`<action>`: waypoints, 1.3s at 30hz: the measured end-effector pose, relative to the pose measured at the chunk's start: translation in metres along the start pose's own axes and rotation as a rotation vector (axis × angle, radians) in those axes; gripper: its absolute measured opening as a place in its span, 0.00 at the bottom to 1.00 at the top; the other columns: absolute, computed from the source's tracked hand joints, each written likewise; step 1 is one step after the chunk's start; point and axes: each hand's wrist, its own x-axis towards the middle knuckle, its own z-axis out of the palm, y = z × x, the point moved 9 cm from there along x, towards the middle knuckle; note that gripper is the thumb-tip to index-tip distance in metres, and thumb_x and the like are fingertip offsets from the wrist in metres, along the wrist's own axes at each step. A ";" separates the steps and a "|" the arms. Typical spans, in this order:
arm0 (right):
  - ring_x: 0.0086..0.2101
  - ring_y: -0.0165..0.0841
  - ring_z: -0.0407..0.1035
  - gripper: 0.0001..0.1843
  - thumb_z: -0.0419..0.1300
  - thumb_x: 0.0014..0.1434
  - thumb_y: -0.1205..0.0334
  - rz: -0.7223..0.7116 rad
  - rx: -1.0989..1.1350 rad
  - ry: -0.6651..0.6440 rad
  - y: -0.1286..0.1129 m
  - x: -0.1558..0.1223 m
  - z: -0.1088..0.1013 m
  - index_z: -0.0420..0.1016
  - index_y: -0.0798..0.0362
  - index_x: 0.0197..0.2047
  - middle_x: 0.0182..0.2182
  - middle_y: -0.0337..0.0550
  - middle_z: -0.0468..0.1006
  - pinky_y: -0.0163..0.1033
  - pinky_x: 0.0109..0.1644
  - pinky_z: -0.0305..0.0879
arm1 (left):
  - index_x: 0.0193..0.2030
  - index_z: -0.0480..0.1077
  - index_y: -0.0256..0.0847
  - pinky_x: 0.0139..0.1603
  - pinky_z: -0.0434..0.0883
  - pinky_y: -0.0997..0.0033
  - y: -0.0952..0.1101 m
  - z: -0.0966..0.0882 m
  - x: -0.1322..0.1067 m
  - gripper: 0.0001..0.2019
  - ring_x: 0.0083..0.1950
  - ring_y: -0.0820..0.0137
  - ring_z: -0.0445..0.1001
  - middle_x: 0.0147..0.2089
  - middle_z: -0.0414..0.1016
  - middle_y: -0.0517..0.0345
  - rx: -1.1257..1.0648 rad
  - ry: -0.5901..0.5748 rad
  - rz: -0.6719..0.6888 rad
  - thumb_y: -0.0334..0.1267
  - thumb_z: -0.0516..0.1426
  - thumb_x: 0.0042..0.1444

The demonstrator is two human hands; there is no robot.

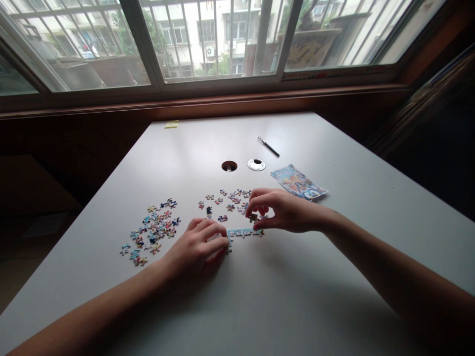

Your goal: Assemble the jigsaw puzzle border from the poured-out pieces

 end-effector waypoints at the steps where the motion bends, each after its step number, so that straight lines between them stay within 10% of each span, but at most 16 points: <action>1: 0.34 0.30 0.68 0.11 0.66 0.57 0.58 -0.002 -0.004 0.001 0.000 0.000 0.000 0.80 0.51 0.43 0.39 0.44 0.72 0.37 0.38 0.66 | 0.43 0.71 0.42 0.54 0.62 0.61 0.000 0.000 0.000 0.05 0.50 0.65 0.70 0.47 0.75 0.54 0.000 0.001 0.001 0.30 0.55 0.62; 27: 0.33 0.30 0.61 0.20 0.70 0.50 0.52 -0.013 -0.019 0.015 -0.002 -0.001 -0.001 0.64 0.52 0.32 0.33 0.38 0.68 0.35 0.35 0.60 | 0.42 0.71 0.42 0.54 0.61 0.60 -0.001 0.001 -0.001 0.05 0.50 0.65 0.70 0.47 0.75 0.55 -0.001 -0.003 -0.007 0.31 0.55 0.62; 39: 0.35 0.30 0.67 0.11 0.67 0.55 0.59 -0.014 0.012 0.013 0.000 -0.002 0.001 0.77 0.52 0.41 0.39 0.42 0.72 0.36 0.38 0.66 | 0.43 0.71 0.42 0.53 0.62 0.60 0.000 0.000 0.000 0.06 0.50 0.65 0.70 0.47 0.75 0.54 0.000 0.001 -0.002 0.30 0.55 0.62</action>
